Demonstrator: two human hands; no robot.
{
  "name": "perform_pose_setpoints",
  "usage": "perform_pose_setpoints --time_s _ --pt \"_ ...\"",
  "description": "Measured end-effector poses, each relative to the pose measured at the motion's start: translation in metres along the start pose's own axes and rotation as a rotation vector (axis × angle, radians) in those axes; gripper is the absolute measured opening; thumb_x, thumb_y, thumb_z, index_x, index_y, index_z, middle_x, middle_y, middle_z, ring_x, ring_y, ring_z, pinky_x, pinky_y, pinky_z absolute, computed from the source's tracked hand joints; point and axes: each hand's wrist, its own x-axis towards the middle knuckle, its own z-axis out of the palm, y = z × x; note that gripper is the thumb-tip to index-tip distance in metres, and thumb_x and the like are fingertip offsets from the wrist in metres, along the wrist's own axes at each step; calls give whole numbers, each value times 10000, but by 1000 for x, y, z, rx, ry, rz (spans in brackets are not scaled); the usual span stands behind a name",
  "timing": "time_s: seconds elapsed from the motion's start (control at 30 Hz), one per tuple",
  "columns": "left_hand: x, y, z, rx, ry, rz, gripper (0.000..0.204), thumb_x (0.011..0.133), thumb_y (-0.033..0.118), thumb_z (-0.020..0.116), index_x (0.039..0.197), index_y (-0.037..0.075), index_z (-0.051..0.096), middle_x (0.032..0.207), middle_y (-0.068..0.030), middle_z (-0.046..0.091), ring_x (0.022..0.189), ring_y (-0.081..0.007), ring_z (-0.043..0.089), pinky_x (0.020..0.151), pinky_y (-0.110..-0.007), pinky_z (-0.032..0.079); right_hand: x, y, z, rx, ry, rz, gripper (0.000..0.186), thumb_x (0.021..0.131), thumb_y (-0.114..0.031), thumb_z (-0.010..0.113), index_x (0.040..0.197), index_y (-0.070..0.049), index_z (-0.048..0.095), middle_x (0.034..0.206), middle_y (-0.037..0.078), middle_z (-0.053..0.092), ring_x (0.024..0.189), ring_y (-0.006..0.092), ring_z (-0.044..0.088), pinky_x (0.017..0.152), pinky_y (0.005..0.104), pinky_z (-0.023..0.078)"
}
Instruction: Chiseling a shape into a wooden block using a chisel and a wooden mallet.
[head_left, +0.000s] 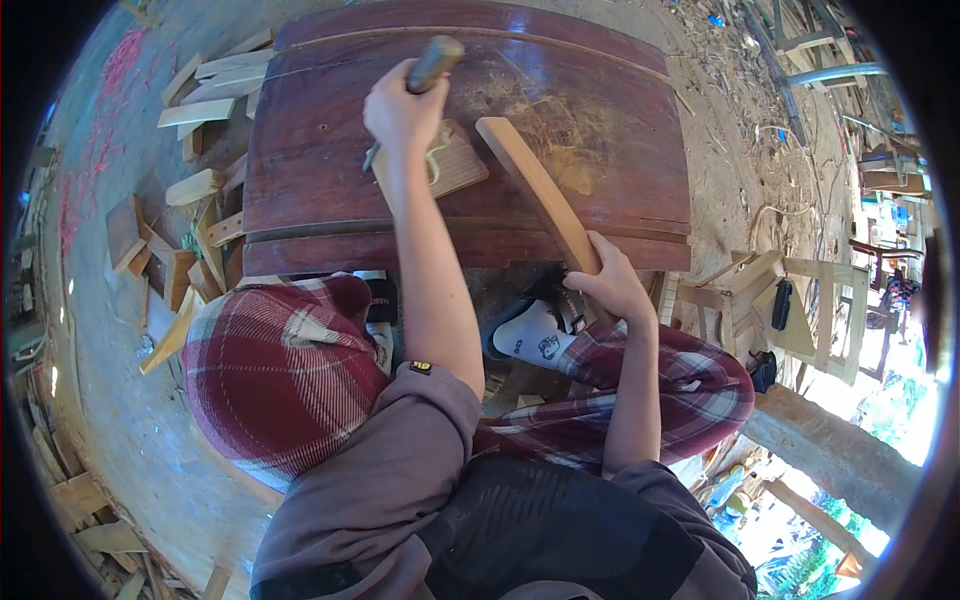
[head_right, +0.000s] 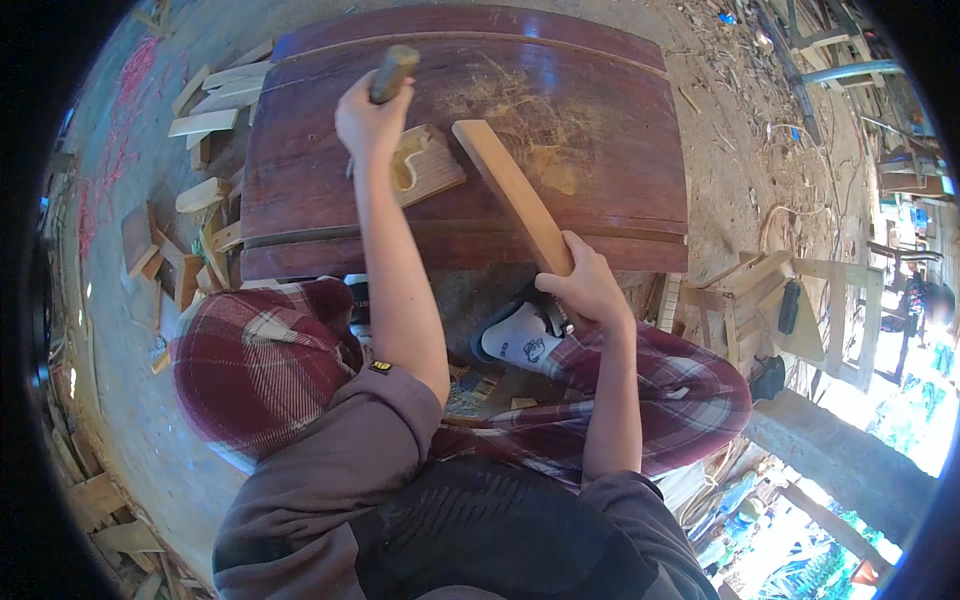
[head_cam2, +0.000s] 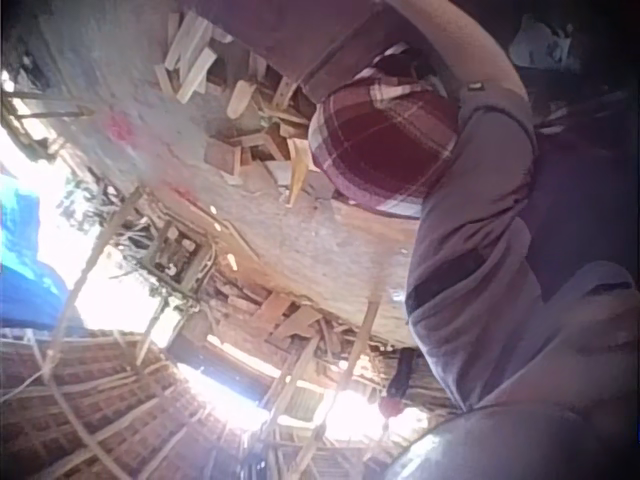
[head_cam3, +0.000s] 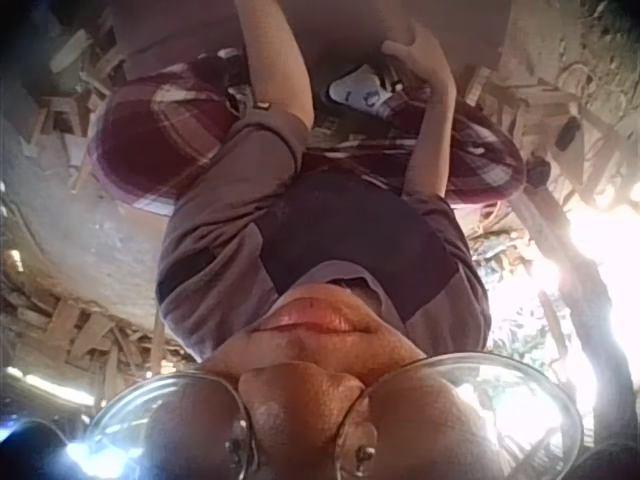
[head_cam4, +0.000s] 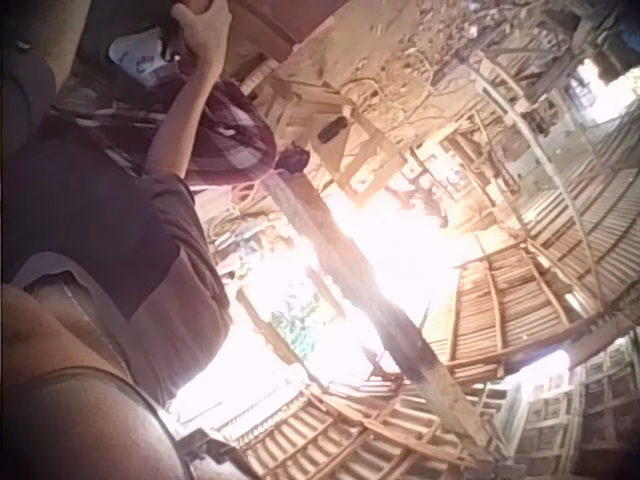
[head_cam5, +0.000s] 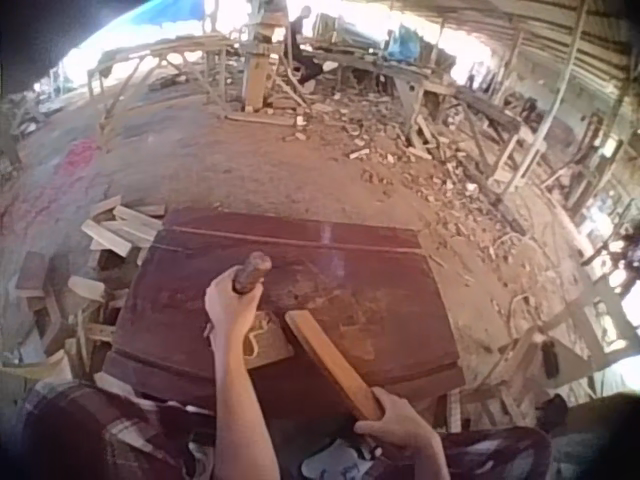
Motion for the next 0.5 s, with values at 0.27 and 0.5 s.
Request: perform_pose_setpoints --time_s 0.27,0.5 --pt "-43 44 75 -79 -195 226 275 690 277 756 939 164 729 759 -77 693 745 -250 669 756 -374 483 -14 12 -35 -48 13 75 618 662 -269 694 1180 25 529 955 199 626 854 286 612 800 372 474" --pt "-65 75 106 -120 -311 512 188 738 185 678 923 203 706 717 -24 675 705 -222 642 826 -369 406 -31 13 -60 152 94 183 584 693 -211 695 1189 42 521 875 141 613 707 201 591 639 318 484"
